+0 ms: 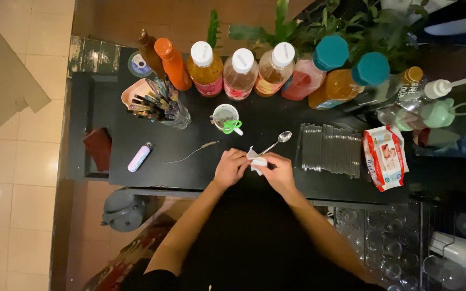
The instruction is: Wiping metal spoons with a cloth and organizing straws into a container at a coffee shop counter.
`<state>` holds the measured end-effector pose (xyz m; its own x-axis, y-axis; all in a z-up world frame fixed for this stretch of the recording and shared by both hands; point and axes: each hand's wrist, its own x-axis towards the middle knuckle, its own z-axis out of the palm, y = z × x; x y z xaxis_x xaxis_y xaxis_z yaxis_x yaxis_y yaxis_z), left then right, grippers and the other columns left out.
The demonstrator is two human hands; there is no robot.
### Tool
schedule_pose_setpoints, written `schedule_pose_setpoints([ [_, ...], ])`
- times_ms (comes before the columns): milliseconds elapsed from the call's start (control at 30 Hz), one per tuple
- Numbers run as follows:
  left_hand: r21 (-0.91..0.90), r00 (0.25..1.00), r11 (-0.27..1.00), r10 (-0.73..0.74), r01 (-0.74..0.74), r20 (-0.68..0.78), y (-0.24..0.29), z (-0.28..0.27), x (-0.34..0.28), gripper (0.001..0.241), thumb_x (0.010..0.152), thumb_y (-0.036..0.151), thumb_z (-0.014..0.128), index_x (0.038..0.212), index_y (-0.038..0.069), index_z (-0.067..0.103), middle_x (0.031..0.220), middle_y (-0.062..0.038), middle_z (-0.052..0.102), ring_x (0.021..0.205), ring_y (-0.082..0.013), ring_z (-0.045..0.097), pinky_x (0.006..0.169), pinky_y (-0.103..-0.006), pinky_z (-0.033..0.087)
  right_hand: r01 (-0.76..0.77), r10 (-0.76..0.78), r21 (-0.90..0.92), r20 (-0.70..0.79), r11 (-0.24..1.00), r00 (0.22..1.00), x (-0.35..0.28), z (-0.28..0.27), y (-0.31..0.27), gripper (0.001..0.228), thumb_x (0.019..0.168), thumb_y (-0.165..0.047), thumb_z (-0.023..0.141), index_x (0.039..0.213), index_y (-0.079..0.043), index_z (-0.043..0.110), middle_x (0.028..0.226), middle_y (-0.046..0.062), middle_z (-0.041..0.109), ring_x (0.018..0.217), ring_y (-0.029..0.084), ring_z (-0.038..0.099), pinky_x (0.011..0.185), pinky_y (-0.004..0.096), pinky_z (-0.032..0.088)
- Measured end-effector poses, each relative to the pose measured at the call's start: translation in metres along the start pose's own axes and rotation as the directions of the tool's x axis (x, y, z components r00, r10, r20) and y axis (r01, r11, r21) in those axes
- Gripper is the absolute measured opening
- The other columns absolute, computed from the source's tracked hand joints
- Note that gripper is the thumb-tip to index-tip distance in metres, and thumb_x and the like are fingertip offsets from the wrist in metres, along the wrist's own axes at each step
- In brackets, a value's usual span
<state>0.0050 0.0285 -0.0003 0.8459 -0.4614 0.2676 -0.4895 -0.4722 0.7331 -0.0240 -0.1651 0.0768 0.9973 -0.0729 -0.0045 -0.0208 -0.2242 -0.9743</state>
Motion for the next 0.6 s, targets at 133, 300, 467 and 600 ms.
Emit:
schedule_pose_setpoints([
  [133,0.025,1.000,1.000,0.005,-0.005,0.028,-0.001,0.000,-0.001,0.010,0.085,0.014,0.072,0.095,0.014,0.074,0.112,0.001,0.071,0.107,-0.0233,0.060,0.089,-0.0384,0.043,0.026,-0.013,-0.101,0.128,0.995,0.992,0.005,0.005,-0.007,0.020,0.080,-0.005,0.083,0.098,0.000,0.075,0.086,0.007,0.074,0.075,0.011,0.069,0.067,0.026,0.054],
  [300,0.053,1.000,0.999,0.005,-0.007,0.029,0.003,-0.001,0.002,0.013,0.084,0.016,0.074,0.098,0.015,0.075,0.109,0.001,0.069,0.105,-0.0239,0.060,0.087,-0.0392,0.043,0.126,-0.117,-0.166,0.062,0.978,0.991,0.014,0.008,0.029,0.016,0.083,-0.008,0.082,0.095,-0.001,0.076,0.087,0.008,0.074,0.073,0.010,0.069,0.067,0.024,0.054],
  [467,0.059,0.999,0.998,0.031,-0.032,0.017,0.002,-0.003,0.003,0.018,0.083,0.014,0.074,0.101,0.013,0.075,0.112,-0.001,0.069,0.105,-0.0249,0.060,0.086,-0.0393,0.043,0.000,0.021,-0.164,0.128,0.986,0.992,0.012,0.012,0.078,0.017,0.082,-0.006,0.081,0.096,0.000,0.076,0.087,0.009,0.076,0.070,0.013,0.070,0.063,0.026,0.054],
  [600,0.056,1.000,0.998,0.010,-0.011,0.015,0.005,-0.004,0.004,0.016,0.084,0.015,0.074,0.100,0.014,0.074,0.110,-0.001,0.070,0.103,-0.0247,0.060,0.086,-0.0389,0.043,-0.032,0.043,-0.071,0.150,0.997,0.988,0.012,0.007,0.059,0.015,0.084,-0.005,0.080,0.098,0.001,0.077,0.090,0.009,0.079,0.075,0.012,0.072,0.067,0.024,0.056],
])
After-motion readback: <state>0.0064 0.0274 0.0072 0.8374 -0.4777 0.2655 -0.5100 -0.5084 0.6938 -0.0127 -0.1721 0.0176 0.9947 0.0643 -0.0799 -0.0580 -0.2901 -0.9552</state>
